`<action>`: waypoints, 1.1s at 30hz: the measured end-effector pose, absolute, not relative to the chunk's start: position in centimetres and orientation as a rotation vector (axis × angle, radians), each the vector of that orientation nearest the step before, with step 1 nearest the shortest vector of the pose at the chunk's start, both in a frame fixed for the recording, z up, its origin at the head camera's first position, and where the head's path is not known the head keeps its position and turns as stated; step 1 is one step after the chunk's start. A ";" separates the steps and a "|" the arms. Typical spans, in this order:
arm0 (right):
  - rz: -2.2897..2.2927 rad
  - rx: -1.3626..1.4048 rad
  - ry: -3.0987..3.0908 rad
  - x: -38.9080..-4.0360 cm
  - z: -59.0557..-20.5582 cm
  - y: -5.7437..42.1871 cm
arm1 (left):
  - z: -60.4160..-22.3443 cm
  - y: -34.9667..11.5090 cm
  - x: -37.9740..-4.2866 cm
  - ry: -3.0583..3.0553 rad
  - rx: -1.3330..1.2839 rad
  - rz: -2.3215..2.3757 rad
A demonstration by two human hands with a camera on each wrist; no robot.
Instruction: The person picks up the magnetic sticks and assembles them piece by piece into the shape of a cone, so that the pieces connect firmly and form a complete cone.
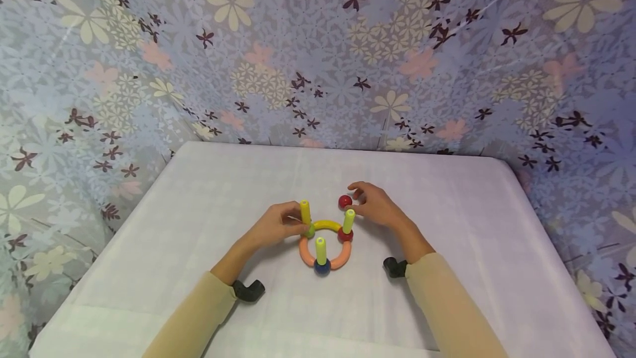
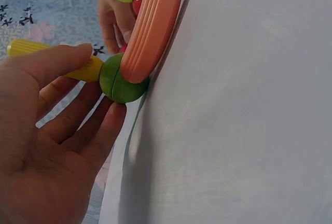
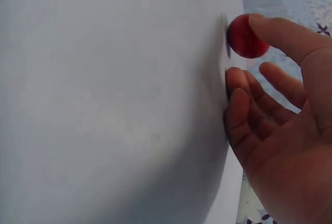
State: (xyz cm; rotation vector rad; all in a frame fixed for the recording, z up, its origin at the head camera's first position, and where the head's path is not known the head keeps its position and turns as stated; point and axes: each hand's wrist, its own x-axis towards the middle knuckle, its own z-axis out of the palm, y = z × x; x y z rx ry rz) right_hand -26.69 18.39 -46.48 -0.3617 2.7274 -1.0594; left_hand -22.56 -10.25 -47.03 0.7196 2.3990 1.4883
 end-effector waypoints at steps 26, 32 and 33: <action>-1.108 -0.283 2.706 -26.3 -45.9 18.3 | -46.9 -10.1 -22.5 2.463 0.920 1.538; -1.196 -0.377 2.699 -25.8 -44.6 18.4 | -46.8 -10.1 -22.4 2.476 0.893 1.516; -1.202 -0.396 2.700 -25.6 -44.3 18.4 | -46.8 -10.1 -22.4 2.475 0.885 1.516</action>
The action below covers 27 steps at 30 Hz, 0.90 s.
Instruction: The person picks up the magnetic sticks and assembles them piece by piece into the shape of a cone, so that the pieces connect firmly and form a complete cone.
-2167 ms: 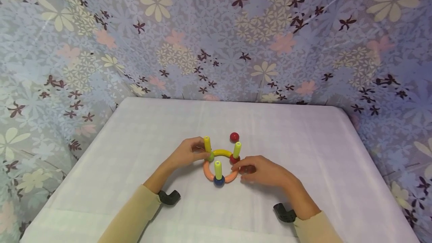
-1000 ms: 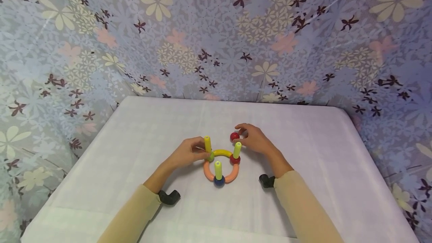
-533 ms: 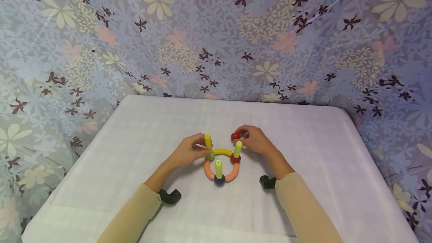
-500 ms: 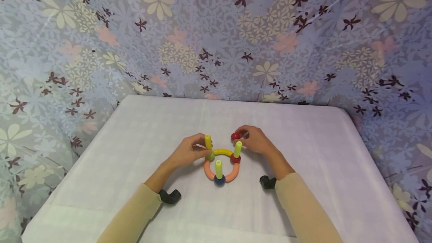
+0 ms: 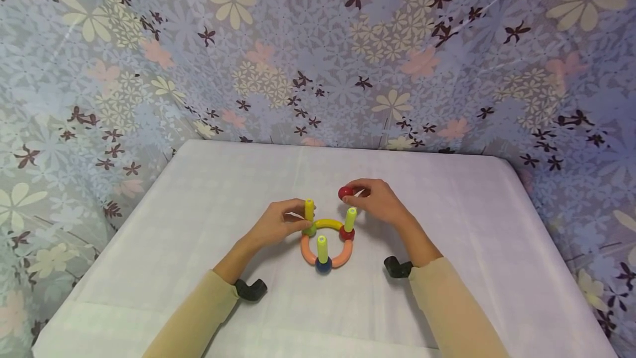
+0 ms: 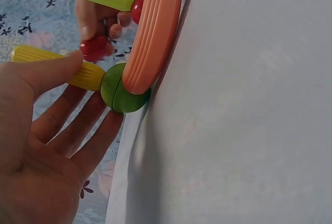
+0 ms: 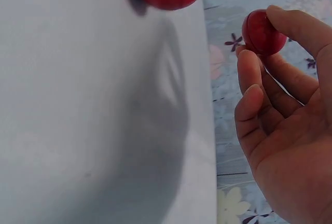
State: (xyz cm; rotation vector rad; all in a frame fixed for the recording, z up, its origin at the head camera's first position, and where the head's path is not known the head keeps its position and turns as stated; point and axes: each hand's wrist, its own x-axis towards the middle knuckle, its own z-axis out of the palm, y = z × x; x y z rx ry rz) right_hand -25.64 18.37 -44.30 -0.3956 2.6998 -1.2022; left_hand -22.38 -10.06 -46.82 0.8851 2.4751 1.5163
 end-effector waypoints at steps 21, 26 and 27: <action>-1.301 -0.664 2.725 -22.0 -38.8 16.2 | -46.8 -10.0 -22.3 2.477 0.925 1.439; -1.285 -0.748 2.733 -21.5 -38.7 15.7 | -46.6 -9.9 -22.3 2.484 0.958 1.416; -1.284 -0.761 2.731 -21.4 -38.7 15.6 | -46.6 -9.9 -22.3 2.484 0.964 1.416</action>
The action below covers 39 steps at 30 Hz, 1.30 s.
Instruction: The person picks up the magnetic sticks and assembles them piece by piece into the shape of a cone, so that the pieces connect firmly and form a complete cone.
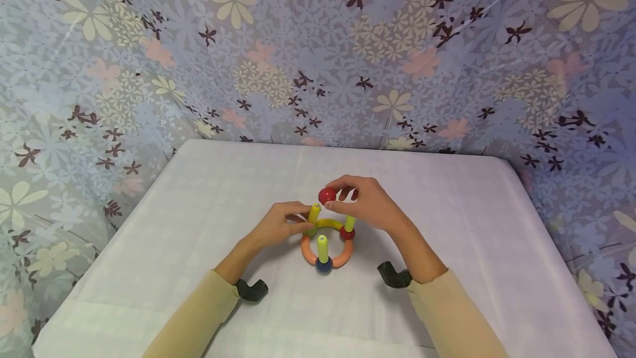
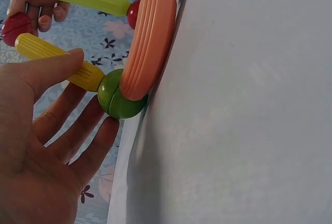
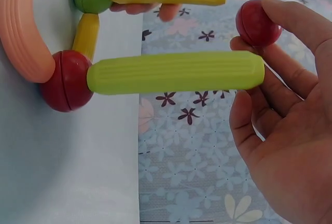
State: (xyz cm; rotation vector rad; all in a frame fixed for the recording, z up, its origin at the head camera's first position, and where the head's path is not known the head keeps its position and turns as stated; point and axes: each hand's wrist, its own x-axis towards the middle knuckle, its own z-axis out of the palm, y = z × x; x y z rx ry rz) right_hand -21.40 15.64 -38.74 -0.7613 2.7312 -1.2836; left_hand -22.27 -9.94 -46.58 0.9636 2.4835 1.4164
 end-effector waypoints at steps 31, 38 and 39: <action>-1.285 -0.826 2.713 -20.4 -39.6 16.8 | -46.4 -9.8 -22.1 2.521 1.021 1.377; -1.256 -0.780 2.712 -20.3 -40.8 18.3 | -46.6 -9.8 -22.2 2.508 1.022 1.395; -1.246 -0.781 2.702 -20.4 -41.0 18.5 | -46.6 -9.8 -22.2 2.506 1.024 1.397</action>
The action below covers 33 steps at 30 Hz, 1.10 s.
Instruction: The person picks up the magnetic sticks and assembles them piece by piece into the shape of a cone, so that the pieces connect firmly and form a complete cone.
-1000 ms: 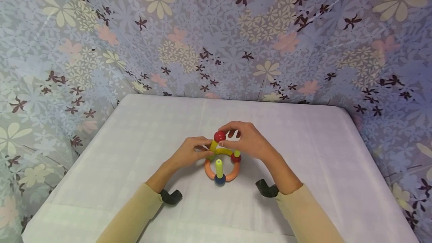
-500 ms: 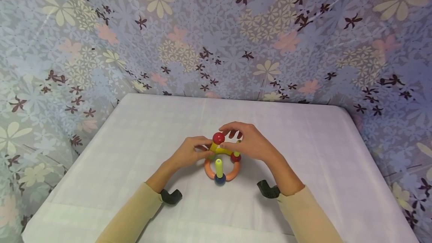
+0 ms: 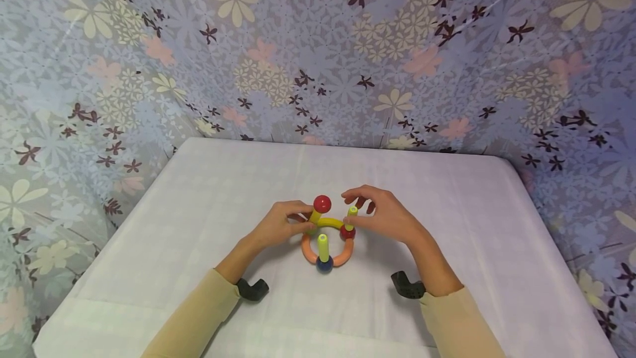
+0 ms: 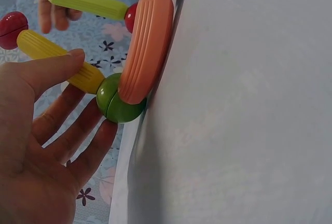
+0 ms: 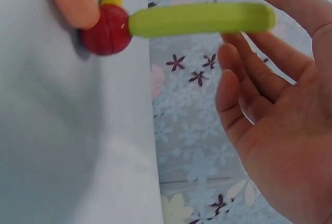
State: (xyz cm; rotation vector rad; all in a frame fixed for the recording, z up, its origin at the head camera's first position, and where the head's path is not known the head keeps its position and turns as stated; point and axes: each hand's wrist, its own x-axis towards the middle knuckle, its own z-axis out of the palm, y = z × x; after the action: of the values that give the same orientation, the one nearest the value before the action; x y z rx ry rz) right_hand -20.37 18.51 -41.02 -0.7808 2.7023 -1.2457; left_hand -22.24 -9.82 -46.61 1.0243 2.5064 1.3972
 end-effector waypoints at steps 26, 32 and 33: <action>-1.189 -0.760 2.699 -19.9 -43.4 17.1 | -46.5 -9.7 -22.1 2.537 1.098 1.359; -1.191 -0.749 2.709 -19.9 -43.7 16.9 | -46.5 -9.6 -22.0 2.568 1.096 1.312; -1.189 -0.749 2.710 -19.9 -43.7 16.8 | -46.5 -9.6 -22.0 2.574 1.092 1.305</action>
State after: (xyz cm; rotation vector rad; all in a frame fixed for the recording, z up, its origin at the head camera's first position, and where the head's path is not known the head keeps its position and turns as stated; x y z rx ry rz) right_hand -19.91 16.84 -43.69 -0.7490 2.7095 -1.1895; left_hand -22.04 -9.63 -46.46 1.0920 2.5742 1.3047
